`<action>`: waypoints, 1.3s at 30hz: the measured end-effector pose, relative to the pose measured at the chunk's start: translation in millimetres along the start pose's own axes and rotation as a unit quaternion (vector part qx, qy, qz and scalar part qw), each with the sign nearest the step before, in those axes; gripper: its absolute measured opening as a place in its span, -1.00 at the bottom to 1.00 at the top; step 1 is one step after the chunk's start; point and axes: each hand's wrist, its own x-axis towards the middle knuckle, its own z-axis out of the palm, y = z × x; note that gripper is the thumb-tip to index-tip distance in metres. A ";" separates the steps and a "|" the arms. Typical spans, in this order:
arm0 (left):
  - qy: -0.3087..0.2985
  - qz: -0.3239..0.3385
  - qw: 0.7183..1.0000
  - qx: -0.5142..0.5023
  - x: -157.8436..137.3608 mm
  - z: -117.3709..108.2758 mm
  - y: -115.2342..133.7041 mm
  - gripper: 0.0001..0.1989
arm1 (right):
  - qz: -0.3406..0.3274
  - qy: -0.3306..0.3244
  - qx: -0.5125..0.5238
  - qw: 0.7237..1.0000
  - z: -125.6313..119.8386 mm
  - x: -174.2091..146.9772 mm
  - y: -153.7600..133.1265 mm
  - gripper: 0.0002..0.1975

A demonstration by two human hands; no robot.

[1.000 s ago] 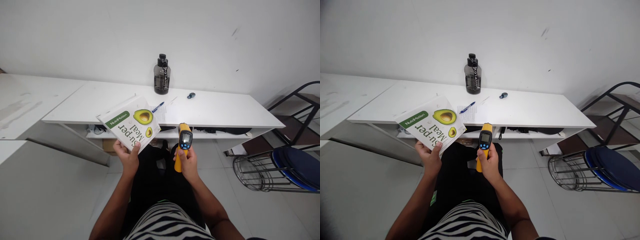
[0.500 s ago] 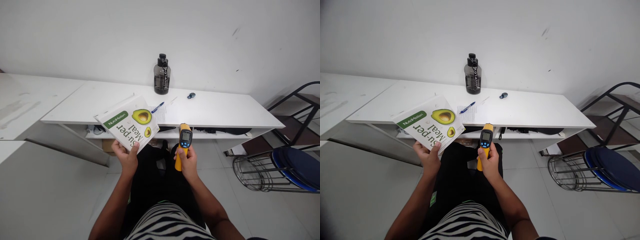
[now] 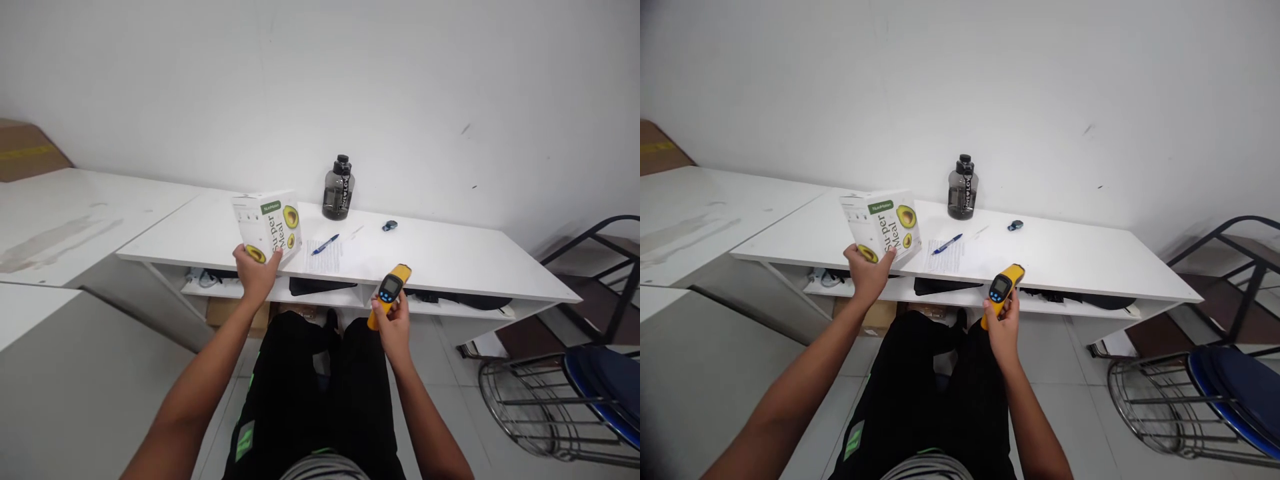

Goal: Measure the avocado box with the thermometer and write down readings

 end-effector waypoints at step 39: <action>-0.131 0.043 0.942 0.305 79.3 100.5 -14.4 0.10 | -0.309 -0.247 -0.601 0.694 96.7 210.3 20.7 -0.42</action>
